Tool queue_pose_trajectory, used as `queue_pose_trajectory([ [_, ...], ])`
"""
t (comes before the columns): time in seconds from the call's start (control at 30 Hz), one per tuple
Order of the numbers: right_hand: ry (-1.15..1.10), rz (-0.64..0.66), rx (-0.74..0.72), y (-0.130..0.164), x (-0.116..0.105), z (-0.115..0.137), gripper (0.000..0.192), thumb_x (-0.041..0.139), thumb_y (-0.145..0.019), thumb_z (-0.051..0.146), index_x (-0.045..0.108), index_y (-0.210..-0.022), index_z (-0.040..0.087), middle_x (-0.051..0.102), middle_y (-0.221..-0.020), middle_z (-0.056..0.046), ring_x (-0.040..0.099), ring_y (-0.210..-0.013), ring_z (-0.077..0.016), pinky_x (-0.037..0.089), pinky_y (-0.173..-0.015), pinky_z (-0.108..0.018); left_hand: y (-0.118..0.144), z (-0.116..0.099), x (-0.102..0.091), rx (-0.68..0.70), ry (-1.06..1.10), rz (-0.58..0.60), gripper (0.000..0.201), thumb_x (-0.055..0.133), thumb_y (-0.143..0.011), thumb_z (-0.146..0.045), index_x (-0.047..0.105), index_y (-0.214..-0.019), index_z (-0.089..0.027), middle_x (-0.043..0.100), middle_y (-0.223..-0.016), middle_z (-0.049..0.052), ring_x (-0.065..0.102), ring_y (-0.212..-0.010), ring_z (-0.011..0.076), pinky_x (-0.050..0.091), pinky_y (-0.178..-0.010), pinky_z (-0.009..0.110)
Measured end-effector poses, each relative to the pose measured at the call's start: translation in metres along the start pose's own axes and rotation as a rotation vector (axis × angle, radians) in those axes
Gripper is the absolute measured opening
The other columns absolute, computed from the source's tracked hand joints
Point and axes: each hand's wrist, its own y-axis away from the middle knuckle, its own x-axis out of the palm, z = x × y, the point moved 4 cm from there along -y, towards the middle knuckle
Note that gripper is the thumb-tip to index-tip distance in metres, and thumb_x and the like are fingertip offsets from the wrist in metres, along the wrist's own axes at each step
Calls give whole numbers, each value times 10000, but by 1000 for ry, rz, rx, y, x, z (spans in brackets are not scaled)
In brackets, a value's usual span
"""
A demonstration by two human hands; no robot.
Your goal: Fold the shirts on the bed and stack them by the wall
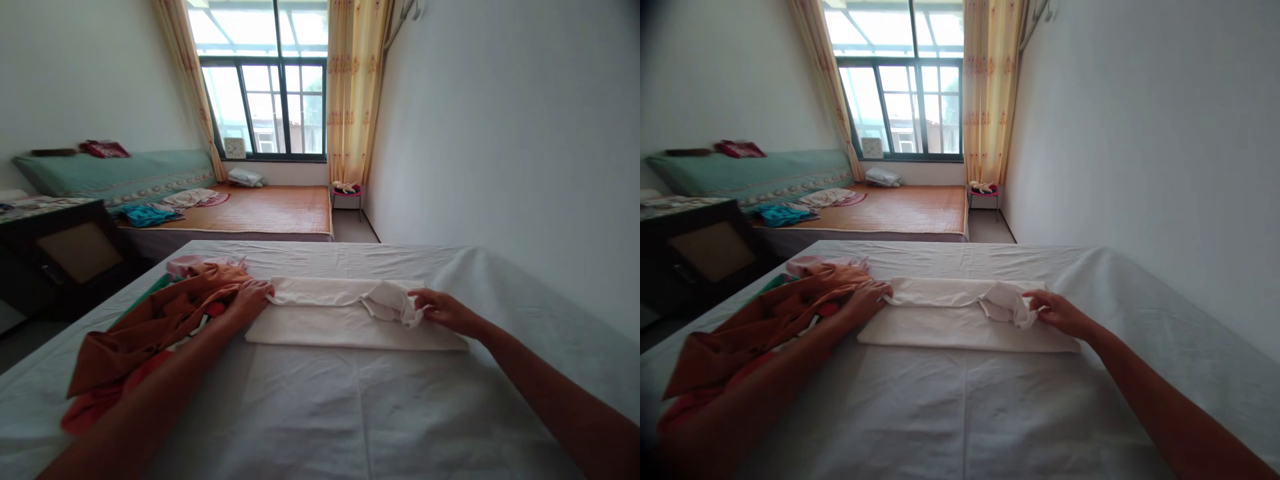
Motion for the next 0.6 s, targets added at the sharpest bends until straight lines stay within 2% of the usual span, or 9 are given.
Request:
queue_pose_trajectory([
  [0.1, 177, 89, -38, 15, 18, 1, 346, 572, -832, 352, 652, -1138, 211, 591, -827, -31, 574, -769, -168, 476, -762, -335, 3, 1, 5, -34, -20, -23, 254, 482, -679, -90, 626, -850, -211, 674, -952, 40, 582, -954, 222, 394, -881, 333],
  [0.17, 242, 90, -77, 19, 17, 8, 287, 550, -854, 365, 704, -1049, 220, 583, -839, -44, 570, -791, -174, 461, -784, -337, 0, 4, 2, -56, -32, -55, 243, 481, -707, -98, 636, -863, -202, 673, -939, 50, 585, -948, 224, 400, -879, 333],
  [0.23, 264, 80, -98, 23, 12, 16, 275, 536, -868, 386, 738, -951, 219, 587, -862, -63, 577, -827, -187, 452, -811, -341, -2, 6, 1, -82, -39, -34, 271, 468, -705, -63, 655, -846, -199, 674, -919, 52, 589, -939, 226, 405, -881, 339],
  [0.3, 282, 80, -99, 26, 8, 21, 279, 546, -864, 402, 738, -959, 223, 603, -901, -80, 586, -862, -202, 450, -835, -352, -3, 4, 0, -89, -36, -8, 351, 450, -675, -5, 678, -851, -205, 674, -961, 52, 584, -965, 226, 404, -906, 350],
  [0.37, 313, 80, -108, 29, 8, 22, 287, 573, -846, 412, 725, -1018, 240, 624, -986, -96, 585, -936, -222, 435, -888, -375, -5, -9, -1, -43, -8, -52, 465, 431, -652, 36, 687, -942, -222, 652, -1085, 46, 547, -1067, 222, 380, -968, 366],
  [0.43, 318, 66, -131, 28, 9, 23, 284, 594, -829, 430, 731, -1004, 254, 632, -1090, -102, 560, -1043, -246, 400, -950, -398, -10, -38, -2, 81, 75, -104, 535, 422, -659, 40, 666, -1046, -237, 620, -1168, 36, 507, -1137, 206, 359, -1017, 369],
  [0.5, 263, 30, -123, 24, 10, 23, 296, 593, -823, 455, 741, -956, 237, 657, -1085, -93, 560, -1057, -253, 394, -956, -396, -17, -81, 1, 272, 208, -67, 525, 428, -687, 20, 650, -1088, -237, 625, -1152, 37, 519, -1121, 185, 373, -1020, 350],
  [0.6, 111, -67, -18, 10, 7, 19, 373, 563, -816, 511, 726, -856, 178, 690, -844, -52, 608, -825, -211, 459, -784, -327, -31, -151, 15, 517, 388, 15, 498, 520, -727, -50, 604, -1178, -243, 594, -1221, 43, 491, -1176, 185, 361, -1041, 333],
])
